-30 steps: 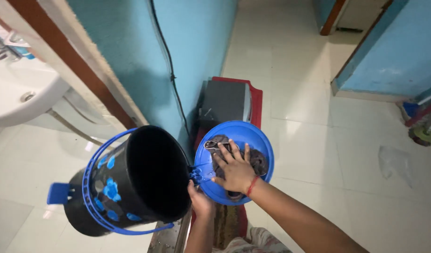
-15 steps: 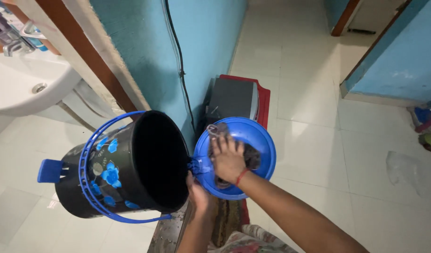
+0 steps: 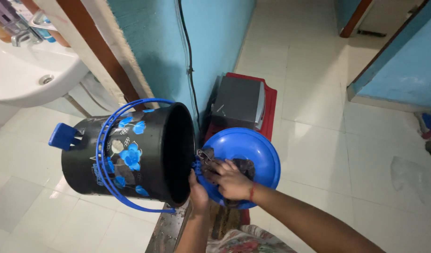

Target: Cleaning a blue and black bucket with a rag in a bathroom and hallway.

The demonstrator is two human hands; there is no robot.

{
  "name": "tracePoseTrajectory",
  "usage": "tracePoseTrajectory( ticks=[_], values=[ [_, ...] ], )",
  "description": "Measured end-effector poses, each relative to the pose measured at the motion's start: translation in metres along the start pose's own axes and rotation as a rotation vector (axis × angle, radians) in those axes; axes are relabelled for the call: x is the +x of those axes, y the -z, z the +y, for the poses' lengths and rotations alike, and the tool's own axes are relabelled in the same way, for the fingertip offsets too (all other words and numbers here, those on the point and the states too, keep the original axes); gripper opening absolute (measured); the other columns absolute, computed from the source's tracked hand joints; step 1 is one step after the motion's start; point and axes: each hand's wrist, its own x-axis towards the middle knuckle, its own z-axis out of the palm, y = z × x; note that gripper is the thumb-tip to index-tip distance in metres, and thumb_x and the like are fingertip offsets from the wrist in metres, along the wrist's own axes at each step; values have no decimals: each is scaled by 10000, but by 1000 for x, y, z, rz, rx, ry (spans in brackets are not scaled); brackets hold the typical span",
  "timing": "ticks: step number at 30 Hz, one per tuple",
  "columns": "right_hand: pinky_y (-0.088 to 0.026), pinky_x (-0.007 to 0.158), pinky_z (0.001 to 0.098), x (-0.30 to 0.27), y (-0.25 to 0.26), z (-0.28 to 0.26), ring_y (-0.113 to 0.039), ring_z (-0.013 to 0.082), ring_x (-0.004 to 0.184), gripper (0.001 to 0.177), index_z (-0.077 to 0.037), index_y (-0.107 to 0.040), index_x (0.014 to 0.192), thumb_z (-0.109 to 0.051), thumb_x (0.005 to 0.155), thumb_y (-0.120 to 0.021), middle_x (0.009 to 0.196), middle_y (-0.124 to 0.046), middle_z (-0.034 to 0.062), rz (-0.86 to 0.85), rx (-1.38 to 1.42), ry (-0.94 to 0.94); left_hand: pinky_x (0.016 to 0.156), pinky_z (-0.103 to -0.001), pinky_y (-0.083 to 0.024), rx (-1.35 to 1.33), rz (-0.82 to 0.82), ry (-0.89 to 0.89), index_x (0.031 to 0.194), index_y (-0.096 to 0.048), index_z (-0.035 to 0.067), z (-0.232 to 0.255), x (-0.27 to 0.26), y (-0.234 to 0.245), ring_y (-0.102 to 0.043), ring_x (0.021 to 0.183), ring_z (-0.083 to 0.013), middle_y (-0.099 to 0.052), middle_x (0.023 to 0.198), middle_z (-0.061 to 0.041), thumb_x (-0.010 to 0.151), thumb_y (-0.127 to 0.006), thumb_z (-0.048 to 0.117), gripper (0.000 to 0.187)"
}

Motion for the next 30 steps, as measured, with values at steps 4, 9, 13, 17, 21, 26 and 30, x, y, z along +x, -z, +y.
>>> tracePoseTrajectory(
  ticks=[4,9,13,17,21,26,30],
  values=[
    [-280,1155,592,-17,21,-2,-368,367,1448,586,-133,-622,1377,-122,791,-605,1560,-452,142,-15,-33,53,885,-390,-523,79,67,-8,1197,-683,-12,-6,7,7,-669,953,-279,-722,1092,-140,1115,-360,450,570],
    [-341,939,573,-18,78,-34,-449,346,1271,521,-190,-701,1282,-154,767,-626,1467,-501,125,-8,-188,-97,848,-365,-572,152,209,54,1089,-714,24,-7,24,12,-719,868,-269,-760,996,-130,1021,-378,487,576],
    [-362,877,550,10,67,-29,-467,379,1175,538,-156,-683,1291,-198,756,-639,1404,-504,178,79,-304,-207,878,-385,-567,7,131,86,1096,-671,44,-14,35,10,-700,886,-260,-727,986,-123,1068,-424,496,516],
    [-370,877,537,39,55,-34,-482,371,1164,563,-69,-652,1304,-242,768,-642,1319,-544,168,88,-278,-236,912,-389,-541,-24,195,153,1118,-674,53,22,1,-60,-693,936,-247,-729,1021,-99,1035,-425,479,500],
    [-374,917,526,31,42,-40,-498,350,1187,513,-48,-656,1284,-226,803,-632,1286,-559,152,-64,-263,-161,979,-359,-521,-54,187,67,1148,-689,23,11,27,-10,-706,1024,-252,-752,1099,-116,1009,-422,447,521],
    [-368,885,527,-3,69,-46,-505,357,1141,484,-158,-706,1252,-185,774,-631,1264,-572,125,-125,-103,-47,893,-381,-537,-17,251,6,1163,-671,36,24,40,19,-683,946,-268,-731,1060,-124,1029,-429,470,515],
    [-375,845,502,-11,86,-47,-509,354,1075,454,-179,-722,1207,-181,764,-620,1230,-580,134,14,-230,-64,812,-335,-549,-59,212,-74,1070,-655,30,19,48,39,-680,867,-228,-719,982,-114,1084,-459,477,489]
  ],
)
